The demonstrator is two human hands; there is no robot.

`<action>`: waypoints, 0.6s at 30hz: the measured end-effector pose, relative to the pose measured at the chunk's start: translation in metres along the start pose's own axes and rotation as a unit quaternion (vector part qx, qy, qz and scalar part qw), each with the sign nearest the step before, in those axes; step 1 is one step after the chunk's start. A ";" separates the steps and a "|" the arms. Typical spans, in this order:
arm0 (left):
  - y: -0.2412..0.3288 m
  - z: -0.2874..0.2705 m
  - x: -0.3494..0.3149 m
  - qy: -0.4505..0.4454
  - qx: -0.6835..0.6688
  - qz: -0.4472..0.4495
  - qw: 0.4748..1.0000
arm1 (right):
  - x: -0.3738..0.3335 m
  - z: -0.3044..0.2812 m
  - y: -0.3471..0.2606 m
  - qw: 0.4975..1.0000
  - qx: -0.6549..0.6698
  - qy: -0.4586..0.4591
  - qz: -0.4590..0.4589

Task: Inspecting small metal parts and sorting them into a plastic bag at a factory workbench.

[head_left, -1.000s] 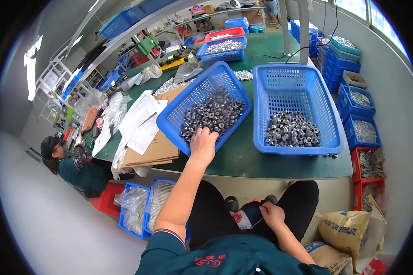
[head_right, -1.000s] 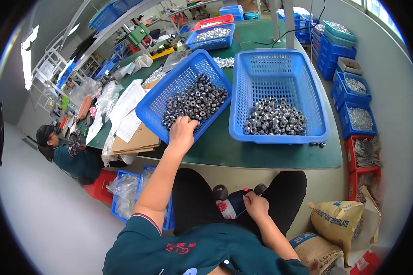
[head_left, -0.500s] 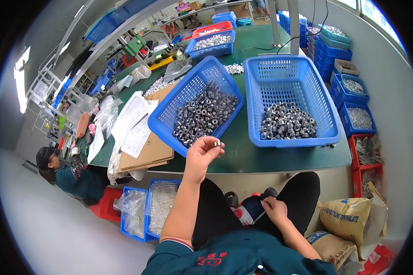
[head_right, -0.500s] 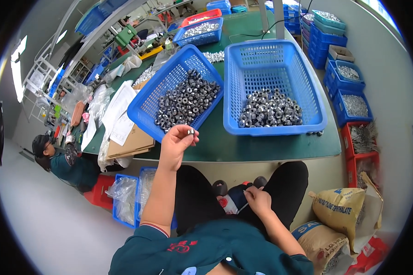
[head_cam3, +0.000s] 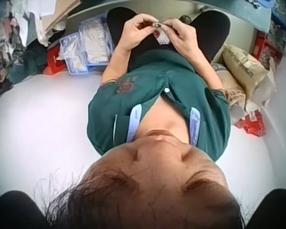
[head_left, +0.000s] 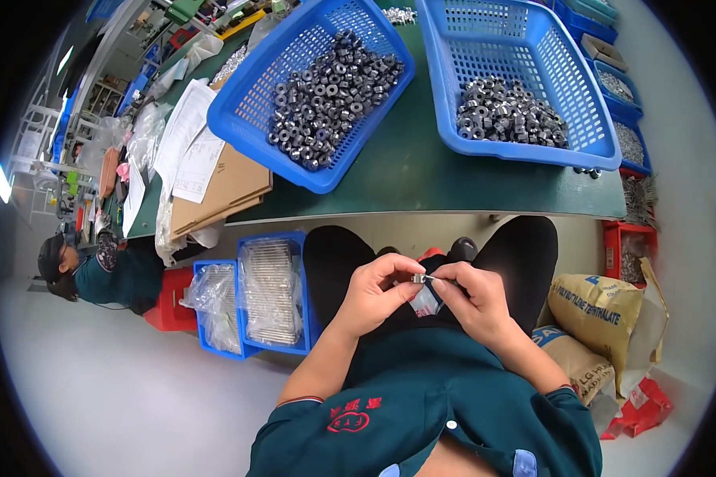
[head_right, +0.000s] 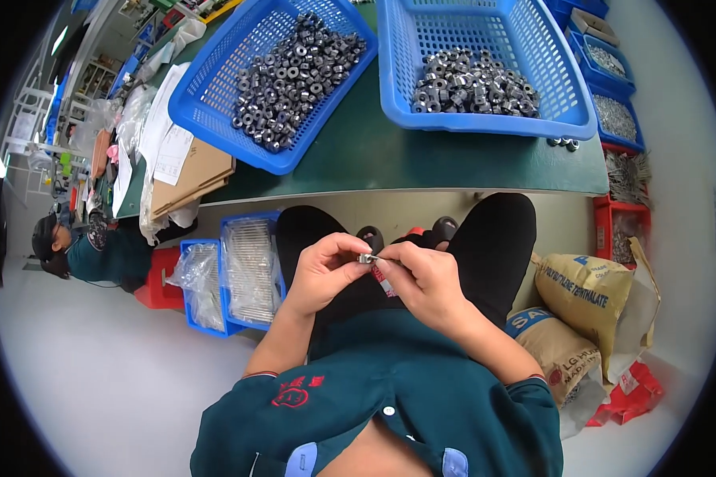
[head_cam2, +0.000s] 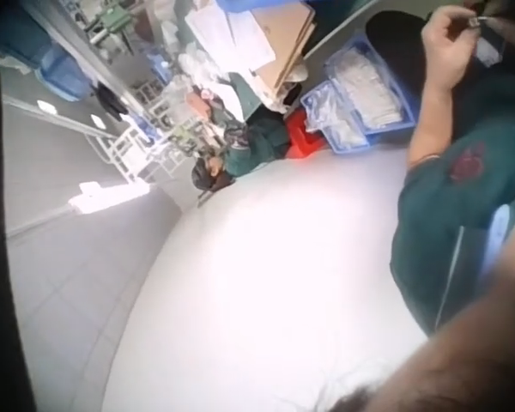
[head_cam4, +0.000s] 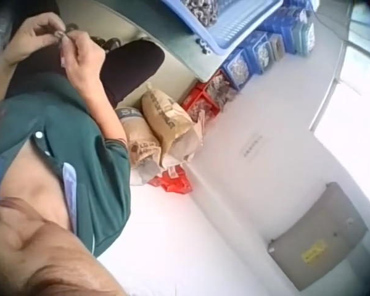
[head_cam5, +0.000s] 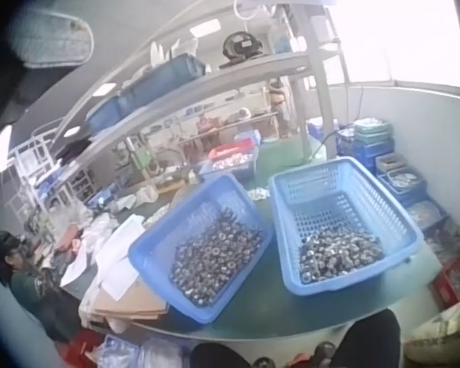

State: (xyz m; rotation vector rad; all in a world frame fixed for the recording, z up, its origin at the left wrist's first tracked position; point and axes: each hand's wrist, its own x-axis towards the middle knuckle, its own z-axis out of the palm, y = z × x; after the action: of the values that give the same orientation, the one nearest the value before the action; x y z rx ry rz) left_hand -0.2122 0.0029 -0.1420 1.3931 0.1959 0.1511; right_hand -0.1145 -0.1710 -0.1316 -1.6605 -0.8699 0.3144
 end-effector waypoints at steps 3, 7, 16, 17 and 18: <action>-0.003 -0.003 -0.004 -0.001 0.042 -0.005 0.999 | -0.004 0.002 0.000 1.000 -0.027 -0.006 -0.006; -0.005 -0.008 -0.008 -0.026 0.063 -0.011 0.998 | -0.009 0.006 0.000 0.995 -0.073 0.014 -0.060; 0.001 -0.002 -0.008 -0.014 0.150 0.059 0.987 | -0.010 0.005 -0.002 0.978 -0.154 0.021 -0.138; 0.004 -0.002 -0.007 -0.022 0.186 0.090 0.978 | -0.012 0.006 -0.004 0.978 -0.155 0.021 -0.139; 0.007 -0.001 -0.008 -0.022 0.186 0.091 0.978 | -0.014 0.007 -0.007 0.998 -0.053 0.007 -0.035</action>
State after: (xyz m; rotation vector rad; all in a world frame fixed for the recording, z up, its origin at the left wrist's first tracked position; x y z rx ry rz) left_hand -0.2197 0.0035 -0.1350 1.7861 0.0596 0.2442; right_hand -0.1310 -0.1750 -0.1308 -1.7230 -0.9459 0.2115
